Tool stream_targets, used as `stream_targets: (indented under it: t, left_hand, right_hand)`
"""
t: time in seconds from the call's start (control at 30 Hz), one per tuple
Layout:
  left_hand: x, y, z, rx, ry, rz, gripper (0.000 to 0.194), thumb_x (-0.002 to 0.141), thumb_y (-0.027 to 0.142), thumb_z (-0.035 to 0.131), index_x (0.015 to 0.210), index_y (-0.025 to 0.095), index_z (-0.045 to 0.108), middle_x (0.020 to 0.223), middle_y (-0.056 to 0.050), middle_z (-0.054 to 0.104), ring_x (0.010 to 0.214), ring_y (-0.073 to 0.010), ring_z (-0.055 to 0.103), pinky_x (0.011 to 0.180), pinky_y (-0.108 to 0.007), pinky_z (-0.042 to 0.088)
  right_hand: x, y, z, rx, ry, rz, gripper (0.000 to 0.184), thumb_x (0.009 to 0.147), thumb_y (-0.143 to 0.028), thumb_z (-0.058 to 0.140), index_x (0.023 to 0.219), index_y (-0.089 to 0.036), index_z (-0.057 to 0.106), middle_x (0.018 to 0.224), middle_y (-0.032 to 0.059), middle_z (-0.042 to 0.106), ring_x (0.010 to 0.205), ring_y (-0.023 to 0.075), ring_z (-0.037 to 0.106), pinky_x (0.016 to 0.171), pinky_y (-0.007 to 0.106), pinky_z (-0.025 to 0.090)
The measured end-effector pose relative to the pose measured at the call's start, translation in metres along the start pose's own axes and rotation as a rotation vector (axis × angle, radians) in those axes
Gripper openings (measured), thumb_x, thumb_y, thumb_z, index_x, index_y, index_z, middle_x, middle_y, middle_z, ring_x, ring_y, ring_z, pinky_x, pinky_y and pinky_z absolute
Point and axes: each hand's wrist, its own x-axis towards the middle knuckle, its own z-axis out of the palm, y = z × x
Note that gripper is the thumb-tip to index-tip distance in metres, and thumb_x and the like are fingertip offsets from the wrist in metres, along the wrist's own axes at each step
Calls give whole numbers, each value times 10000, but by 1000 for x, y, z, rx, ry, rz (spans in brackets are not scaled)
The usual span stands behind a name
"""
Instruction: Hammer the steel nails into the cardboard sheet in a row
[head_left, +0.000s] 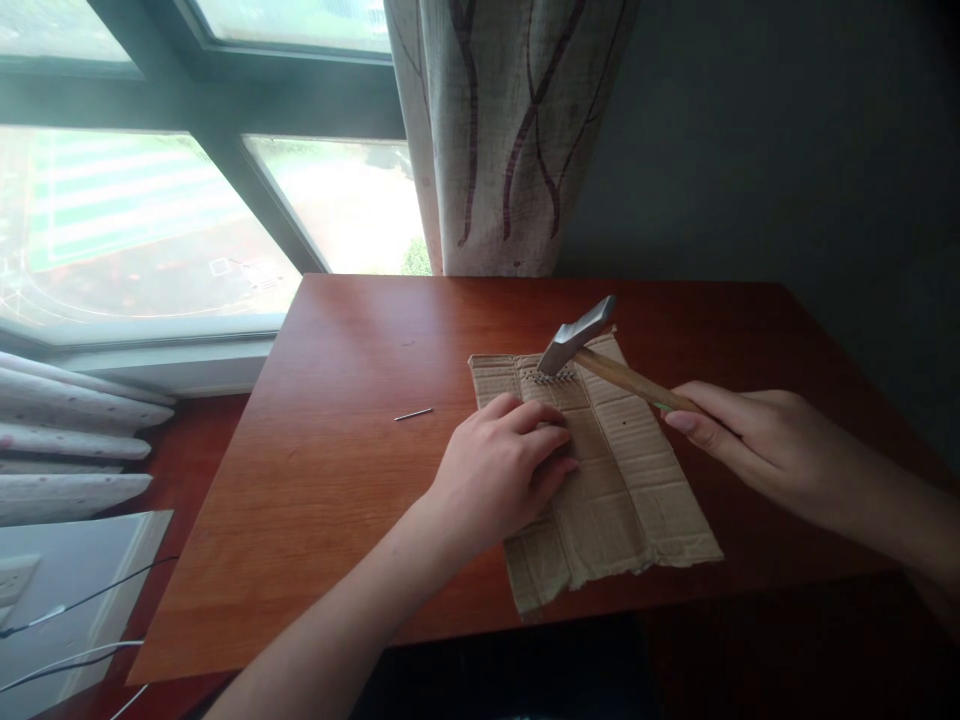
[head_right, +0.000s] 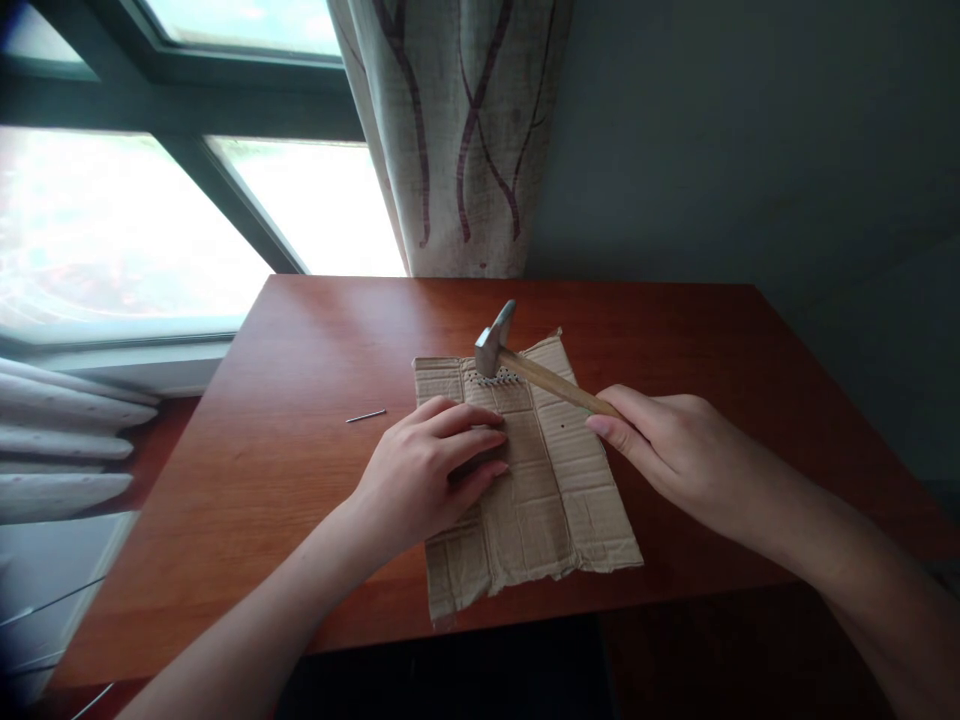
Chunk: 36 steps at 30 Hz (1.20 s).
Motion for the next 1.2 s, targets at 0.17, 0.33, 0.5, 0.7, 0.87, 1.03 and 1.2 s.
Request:
stream_targets:
  t: [0.17, 0.33, 0.5, 0.7, 0.87, 1.03, 1.2]
  left_hand:
    - [0, 0, 0, 9, -4, -3, 189, 981, 335, 635, 1044, 219, 770, 1170, -24, 762, 1001, -241, 641, 872, -394, 576]
    - [0, 0, 1, -3, -4, -1, 193, 987, 330, 624, 1052, 219, 768, 1183, -26, 760, 1002, -237, 640, 877, -390, 574]
    - [0, 0, -1, 0, -13, -3, 195, 987, 329, 618, 1049, 218, 766, 1191, -40, 759, 998, -239, 646, 872, -398, 575]
    - [0, 0, -3, -33, 2, 1, 175, 987, 306, 614, 1034, 212, 753, 1176, -51, 764, 985, -229, 666, 857, -386, 583]
    - [3, -5, -9, -147, 222, 22, 167, 986, 200, 574, 1008, 210, 739, 1070, -57, 785, 930, -191, 695, 836, -337, 573]
    - [1, -31, -27, -129, 440, -134, 127, 951, 201, 620, 945, 195, 747, 921, -47, 781, 834, -171, 694, 756, -295, 551]
    - [-26, -69, -49, -15, 307, -437, 175, 940, 318, 626, 932, 205, 760, 871, -25, 773, 686, -150, 650, 654, -273, 511]
  right_hand:
    - [2, -2, 4, 12, -105, 10, 416, 1060, -567, 397, 877, -248, 590, 694, -8, 636, 603, 175, 614, 579, 304, 405]
    - [1, 0, 1, 27, -87, 20, 424, 1055, -580, 402, 853, -250, 575, 672, -12, 621, 590, 176, 602, 568, 307, 392]
    - [-2, -2, -7, 28, -16, 35, 455, 1040, -607, 424, 814, -245, 583, 586, -24, 562, 510, 160, 550, 527, 308, 363]
    - [-10, 7, -3, 104, 49, 76, 410, 1021, -593, 489, 881, -241, 644, 625, -9, 611, 534, 158, 576, 533, 302, 397]
    - [-10, 28, 19, 377, 268, 214, 357, 991, -576, 573, 961, -230, 657, 661, -6, 574, 517, 131, 513, 470, 282, 383]
    - [4, 39, 47, 803, 542, 209, 321, 954, -545, 647, 873, -245, 567, 632, -50, 453, 457, 105, 402, 410, 281, 324]
    - [15, 47, 63, 941, 723, 171, 326, 944, -528, 659, 815, -264, 518, 629, -42, 440, 459, 120, 395, 414, 299, 322]
